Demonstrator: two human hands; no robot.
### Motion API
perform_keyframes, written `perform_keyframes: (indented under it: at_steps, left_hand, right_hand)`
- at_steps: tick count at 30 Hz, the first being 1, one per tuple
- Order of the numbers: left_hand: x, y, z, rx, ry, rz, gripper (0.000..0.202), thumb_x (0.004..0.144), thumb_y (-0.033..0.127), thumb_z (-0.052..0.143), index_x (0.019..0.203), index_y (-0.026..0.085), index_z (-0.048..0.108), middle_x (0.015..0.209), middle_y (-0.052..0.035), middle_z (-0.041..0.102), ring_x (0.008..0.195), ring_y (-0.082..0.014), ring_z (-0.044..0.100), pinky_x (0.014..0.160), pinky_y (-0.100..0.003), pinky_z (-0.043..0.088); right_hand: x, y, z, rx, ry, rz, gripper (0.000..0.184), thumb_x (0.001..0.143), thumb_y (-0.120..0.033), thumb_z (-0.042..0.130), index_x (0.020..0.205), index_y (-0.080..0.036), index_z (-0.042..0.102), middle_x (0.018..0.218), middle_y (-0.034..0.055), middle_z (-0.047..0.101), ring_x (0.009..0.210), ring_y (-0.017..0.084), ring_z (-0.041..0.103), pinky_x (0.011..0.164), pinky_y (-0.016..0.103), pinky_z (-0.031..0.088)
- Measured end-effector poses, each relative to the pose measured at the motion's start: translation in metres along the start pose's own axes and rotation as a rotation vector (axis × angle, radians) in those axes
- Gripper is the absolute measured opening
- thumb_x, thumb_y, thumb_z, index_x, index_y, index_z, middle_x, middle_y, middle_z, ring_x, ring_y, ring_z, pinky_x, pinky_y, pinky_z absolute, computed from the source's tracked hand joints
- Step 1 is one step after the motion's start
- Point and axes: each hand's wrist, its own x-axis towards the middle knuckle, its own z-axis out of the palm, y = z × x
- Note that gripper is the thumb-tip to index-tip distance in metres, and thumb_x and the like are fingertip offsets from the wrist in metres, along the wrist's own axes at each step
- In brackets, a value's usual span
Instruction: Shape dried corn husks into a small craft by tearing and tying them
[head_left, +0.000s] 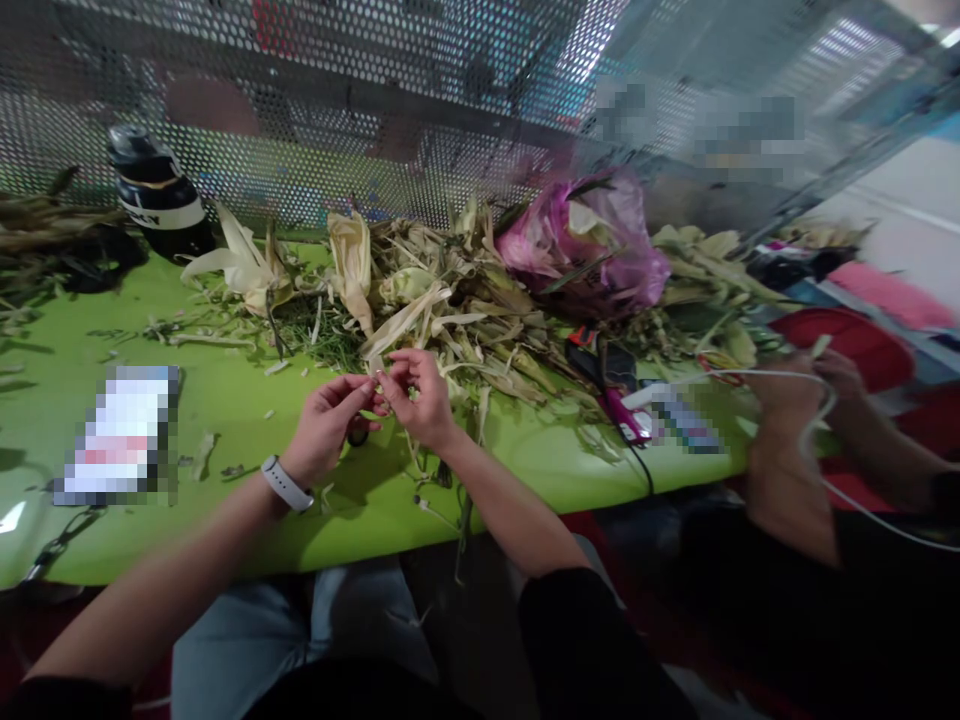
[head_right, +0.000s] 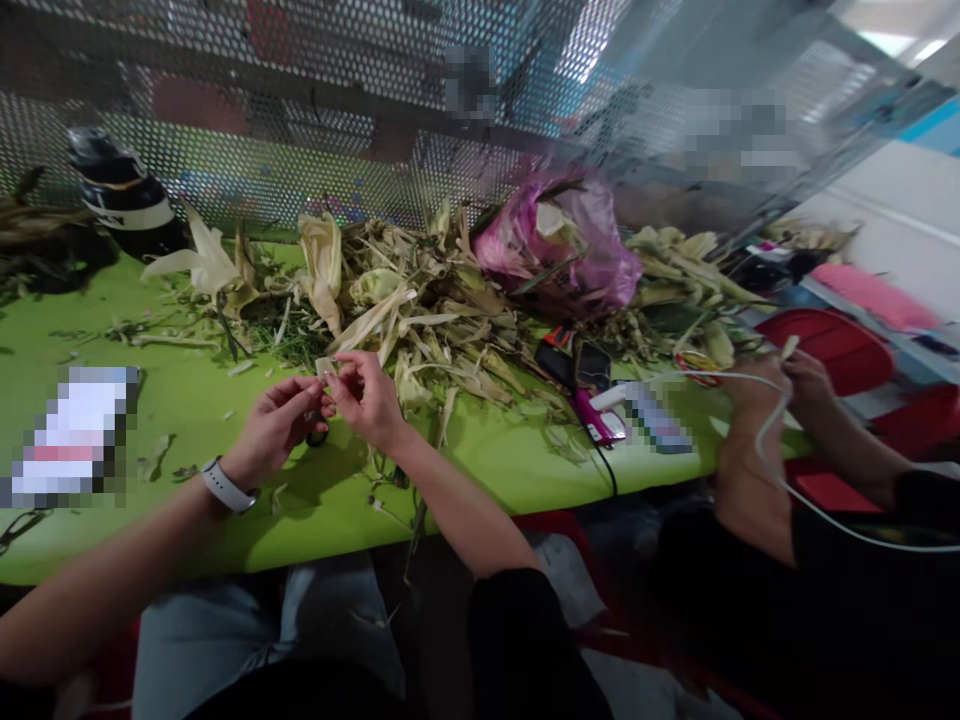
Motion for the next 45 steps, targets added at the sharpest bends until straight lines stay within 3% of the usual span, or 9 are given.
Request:
perform_keyframes:
  at_steps: [4,11,17,23,29,39,45]
  left_hand:
    - [0.002,0.0,0.0,0.09,0.025,0.047,0.031,0.064,0.034,0.085,0.083,0.015,0.07,0.08,-0.003,0.071,0.072,-0.0137,0.068,0.055,-0.019,0.054]
    - [0.006,0.005,-0.002,0.049,0.11,-0.013,0.029,0.062,0.033,0.086,0.077,0.015,0.07,0.075,-0.0014,0.068,0.071,-0.0109,0.064,0.052,-0.015,0.045]
    - [0.006,0.003,-0.005,-0.005,0.131,-0.036,0.023,0.065,0.029,0.084,0.077,0.016,0.07,0.075,-0.0003,0.068,0.069,-0.008,0.062,0.058,-0.015,0.045]
    - [0.008,0.001,-0.007,-0.02,0.111,-0.018,0.015,0.07,0.026,0.078,0.077,0.015,0.071,0.077,-0.0015,0.07,0.069,-0.0073,0.062,0.059,-0.015,0.044]
    - [0.011,-0.001,-0.01,-0.113,0.052,-0.119,0.015,0.073,0.026,0.077,0.081,0.015,0.071,0.083,-0.0012,0.069,0.073,-0.0076,0.063,0.06,-0.015,0.047]
    - [0.011,-0.003,-0.009,-0.253,0.023,-0.2,0.015,0.074,0.018,0.076,0.087,0.013,0.069,0.077,0.0015,0.067,0.063,-0.0046,0.061,0.052,-0.013,0.047]
    - [0.011,-0.001,-0.006,-0.299,0.051,-0.216,0.003,0.081,0.012,0.066,0.083,0.01,0.069,0.068,-0.0001,0.066,0.057,-0.0048,0.061,0.052,-0.012,0.049]
  right_hand:
    - [0.0,0.0,-0.002,0.034,-0.026,-0.009,0.03,0.092,-0.031,0.055,0.12,-0.021,0.047,0.073,-0.0034,0.055,0.062,0.01,0.056,0.057,0.022,0.049]
    - [0.007,-0.005,-0.013,-0.087,-0.108,-0.138,0.012,0.091,-0.029,0.057,0.097,-0.02,0.063,0.08,0.0018,0.06,0.063,0.01,0.053,0.059,0.024,0.049]
    - [0.009,0.005,-0.011,-0.125,-0.136,-0.233,0.012,0.092,-0.029,0.059,0.096,-0.021,0.068,0.088,0.0057,0.065,0.082,0.016,0.061,0.069,0.028,0.054]
    - [0.01,0.007,-0.01,-0.13,-0.1,-0.288,0.011,0.092,-0.03,0.061,0.095,-0.022,0.068,0.086,0.0047,0.064,0.083,0.015,0.061,0.072,0.029,0.053]
    - [0.01,0.008,-0.009,-0.131,0.002,-0.423,0.009,0.091,-0.023,0.061,0.097,-0.024,0.068,0.084,0.0028,0.065,0.08,0.014,0.061,0.073,0.028,0.053]
    - [0.006,0.013,-0.005,-0.183,-0.01,-0.279,0.011,0.093,-0.03,0.058,0.091,-0.021,0.066,0.084,0.0038,0.064,0.081,0.015,0.061,0.074,0.029,0.053]
    - [0.007,0.012,-0.006,-0.188,-0.048,-0.322,0.013,0.094,-0.031,0.057,0.091,-0.021,0.065,0.083,0.004,0.064,0.081,0.015,0.061,0.075,0.028,0.052]
